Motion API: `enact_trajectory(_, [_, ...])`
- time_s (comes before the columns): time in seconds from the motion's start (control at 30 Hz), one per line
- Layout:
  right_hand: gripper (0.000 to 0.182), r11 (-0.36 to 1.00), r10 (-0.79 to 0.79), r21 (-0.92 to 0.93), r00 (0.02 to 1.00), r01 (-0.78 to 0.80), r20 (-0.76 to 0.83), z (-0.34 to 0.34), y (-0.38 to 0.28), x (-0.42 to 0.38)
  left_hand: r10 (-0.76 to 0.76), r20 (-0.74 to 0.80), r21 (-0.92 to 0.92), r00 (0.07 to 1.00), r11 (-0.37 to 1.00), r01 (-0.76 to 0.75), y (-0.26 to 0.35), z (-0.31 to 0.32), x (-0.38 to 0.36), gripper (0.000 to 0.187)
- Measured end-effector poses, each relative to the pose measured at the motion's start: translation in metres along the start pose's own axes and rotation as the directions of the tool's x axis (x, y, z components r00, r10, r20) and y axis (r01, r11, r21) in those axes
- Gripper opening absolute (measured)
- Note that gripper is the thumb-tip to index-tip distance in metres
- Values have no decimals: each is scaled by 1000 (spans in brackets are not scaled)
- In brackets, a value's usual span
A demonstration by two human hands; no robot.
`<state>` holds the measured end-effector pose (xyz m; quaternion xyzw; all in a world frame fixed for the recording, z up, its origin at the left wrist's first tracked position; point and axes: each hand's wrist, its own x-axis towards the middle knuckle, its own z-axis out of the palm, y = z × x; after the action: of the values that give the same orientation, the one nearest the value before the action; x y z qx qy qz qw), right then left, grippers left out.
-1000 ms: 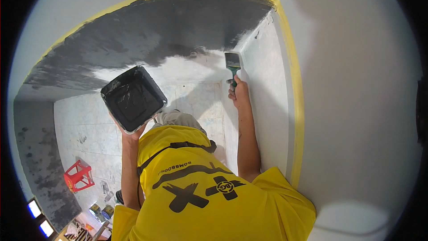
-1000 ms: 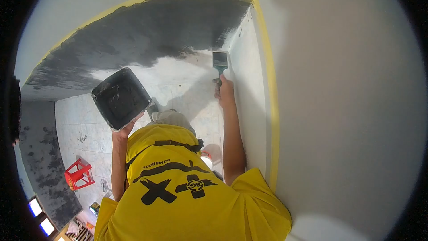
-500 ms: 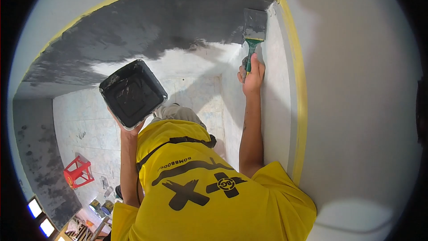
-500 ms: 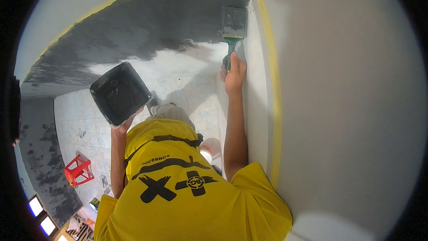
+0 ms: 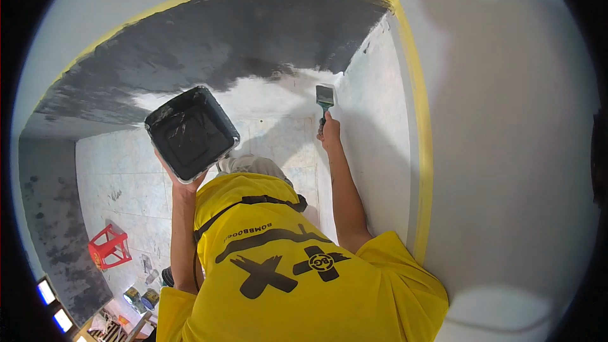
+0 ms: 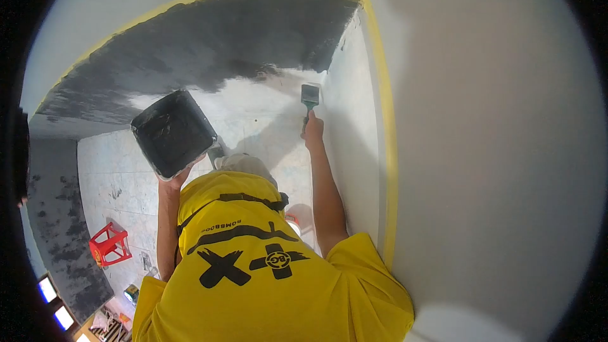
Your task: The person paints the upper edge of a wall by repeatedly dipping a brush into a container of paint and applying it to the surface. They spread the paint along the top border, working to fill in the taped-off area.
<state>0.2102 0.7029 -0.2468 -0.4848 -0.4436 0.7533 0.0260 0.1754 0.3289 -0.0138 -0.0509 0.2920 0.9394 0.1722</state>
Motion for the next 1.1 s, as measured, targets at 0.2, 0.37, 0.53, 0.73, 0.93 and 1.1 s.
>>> enact_trajectory(0.2, [45,938,-345,70,930,339,129,19,-89,-74,0,0,3,1000,1000,0,0,4,0,61])
enact_trajectory(0.37, [45,856,-512,204,833,475,210,25,-134,-136,-9,-8,6,1000,1000,9,-2,2,2,61])
enact_trajectory(0.53, [46,850,-521,222,821,477,231,20,-116,-118,-10,-16,5,1000,1000,10,0,3,4,60])
enact_trajectory(0.73, [44,981,-191,-26,979,193,68,7,-41,-29,-25,-20,4,999,1000,25,-2,3,3,60])
enact_trajectory(0.93, [47,999,39,-14,999,-40,-8,-3,3,10,-27,-19,6,999,1000,27,1,4,3,60])
enact_trajectory(1.1, [47,971,-237,57,965,232,109,11,-48,-15,-24,-19,1,1000,1000,24,0,5,2,60])
